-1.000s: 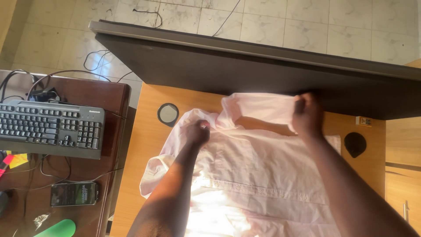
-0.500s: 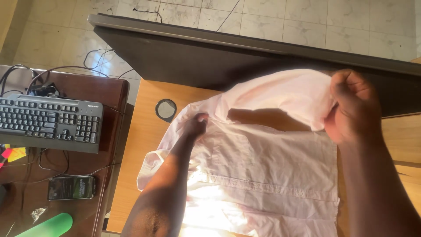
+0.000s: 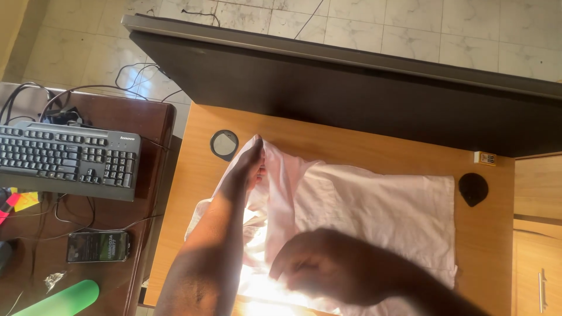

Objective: The person folds a light pink shirt on a wooden table. They smooth the fabric, fold the sleeves inward, fold the bottom up, and then fold the shirt in half, pressing it flat to complete the fold.

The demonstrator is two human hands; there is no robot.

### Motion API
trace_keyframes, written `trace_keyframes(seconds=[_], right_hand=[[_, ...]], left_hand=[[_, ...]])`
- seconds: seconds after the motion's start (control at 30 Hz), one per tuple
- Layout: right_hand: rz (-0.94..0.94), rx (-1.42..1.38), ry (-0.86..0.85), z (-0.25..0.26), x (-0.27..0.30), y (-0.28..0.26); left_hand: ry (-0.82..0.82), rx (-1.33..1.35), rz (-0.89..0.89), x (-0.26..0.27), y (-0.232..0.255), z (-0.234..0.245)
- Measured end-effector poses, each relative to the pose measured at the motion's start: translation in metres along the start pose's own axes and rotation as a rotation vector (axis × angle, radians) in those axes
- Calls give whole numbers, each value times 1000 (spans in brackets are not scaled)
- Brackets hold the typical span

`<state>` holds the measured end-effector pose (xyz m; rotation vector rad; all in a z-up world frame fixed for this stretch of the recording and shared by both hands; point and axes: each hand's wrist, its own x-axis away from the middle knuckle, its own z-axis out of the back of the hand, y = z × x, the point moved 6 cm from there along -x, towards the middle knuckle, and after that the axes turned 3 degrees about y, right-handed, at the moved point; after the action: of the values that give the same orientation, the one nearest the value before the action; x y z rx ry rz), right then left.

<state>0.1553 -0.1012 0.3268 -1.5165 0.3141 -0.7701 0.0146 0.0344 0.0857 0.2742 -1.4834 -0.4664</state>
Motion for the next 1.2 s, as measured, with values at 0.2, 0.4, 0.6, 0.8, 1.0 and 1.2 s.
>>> trace_keyframes(seconds=[0.2, 0.4, 0.6, 0.8, 1.0, 1.2], right_hand=[[172, 413, -53, -91, -17, 100], [-71, 627, -88, -165, -39, 195], [-34, -27, -15, -176, -46, 256], [-524, 60, 602, -71, -48, 282], [-598, -282, 984, 7, -52, 344], [-576, -703, 1050, 44, -79, 310]], left_hand=[[18, 11, -42, -19, -2, 2], [49, -46, -57, -30, -7, 0], [121, -71, -87, -54, -17, 3], [123, 127, -55, -54, -25, 11], [290, -309, -316, -3, -11, 13], [439, -231, -376, -18, -25, 25]])
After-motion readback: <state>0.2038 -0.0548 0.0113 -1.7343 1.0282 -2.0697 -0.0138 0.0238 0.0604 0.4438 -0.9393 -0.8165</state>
